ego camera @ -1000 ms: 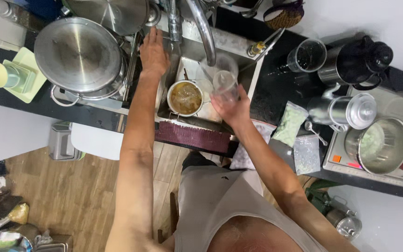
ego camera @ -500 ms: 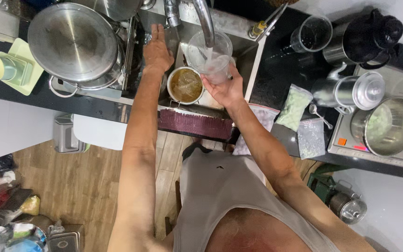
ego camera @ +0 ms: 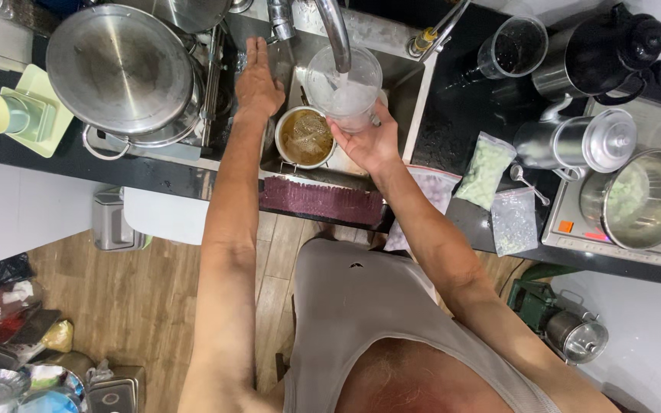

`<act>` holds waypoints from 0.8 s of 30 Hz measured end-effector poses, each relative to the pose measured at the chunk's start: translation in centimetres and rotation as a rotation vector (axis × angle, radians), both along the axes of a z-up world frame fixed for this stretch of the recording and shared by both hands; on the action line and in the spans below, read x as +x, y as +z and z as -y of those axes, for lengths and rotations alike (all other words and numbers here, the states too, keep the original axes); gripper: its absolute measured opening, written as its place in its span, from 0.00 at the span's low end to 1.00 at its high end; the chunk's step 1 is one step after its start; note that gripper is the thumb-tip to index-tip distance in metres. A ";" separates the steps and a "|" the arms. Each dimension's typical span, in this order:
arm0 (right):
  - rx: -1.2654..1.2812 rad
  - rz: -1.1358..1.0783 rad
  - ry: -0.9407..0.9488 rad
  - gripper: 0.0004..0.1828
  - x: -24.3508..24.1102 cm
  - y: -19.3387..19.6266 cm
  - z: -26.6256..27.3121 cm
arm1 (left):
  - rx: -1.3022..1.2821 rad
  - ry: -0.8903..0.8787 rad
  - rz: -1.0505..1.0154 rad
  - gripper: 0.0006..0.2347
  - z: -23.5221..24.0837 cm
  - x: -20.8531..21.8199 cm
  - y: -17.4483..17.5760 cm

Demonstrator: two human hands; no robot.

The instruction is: The person retrieves sealed bags of chopped vegetables from a refrigerator and a countertainer, then pours the contents into a pot on a portable induction cooktop. They handle multiple bags of green and purple chopped vegetables and add water from a glass to the pot.

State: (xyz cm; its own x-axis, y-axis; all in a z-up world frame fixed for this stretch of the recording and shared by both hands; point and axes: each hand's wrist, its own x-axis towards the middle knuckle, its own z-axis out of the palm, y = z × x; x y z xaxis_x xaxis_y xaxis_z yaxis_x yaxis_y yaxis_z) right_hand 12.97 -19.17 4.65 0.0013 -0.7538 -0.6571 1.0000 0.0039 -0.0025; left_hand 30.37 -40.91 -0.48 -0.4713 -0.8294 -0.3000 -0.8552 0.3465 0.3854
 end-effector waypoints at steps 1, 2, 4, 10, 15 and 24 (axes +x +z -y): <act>-0.006 0.007 0.002 0.40 0.0 0.0 0.1 | 0.003 0.007 -0.010 0.41 0.0 0.0 0.1; -0.012 0.014 0.003 0.40 -0.1 -0.1 0.0 | 0.007 0.013 -0.020 0.41 -0.1 0.0 0.1; -0.007 0.013 0.007 0.40 -0.1 -0.1 0.1 | -0.019 0.017 -0.049 0.41 -0.1 -0.1 0.1; 0.010 0.000 0.008 0.40 -0.1 0.4 0.3 | 0.145 0.176 -0.176 0.37 0.0 -0.3 0.7; 0.013 -0.050 0.018 0.40 -0.2 0.6 0.1 | 0.429 0.526 -0.724 0.32 -0.2 -1.0 1.2; 0.005 -0.061 0.006 0.38 -0.5 -0.6 -0.3 | 0.449 0.684 -0.876 0.34 -0.5 -2.1 0.9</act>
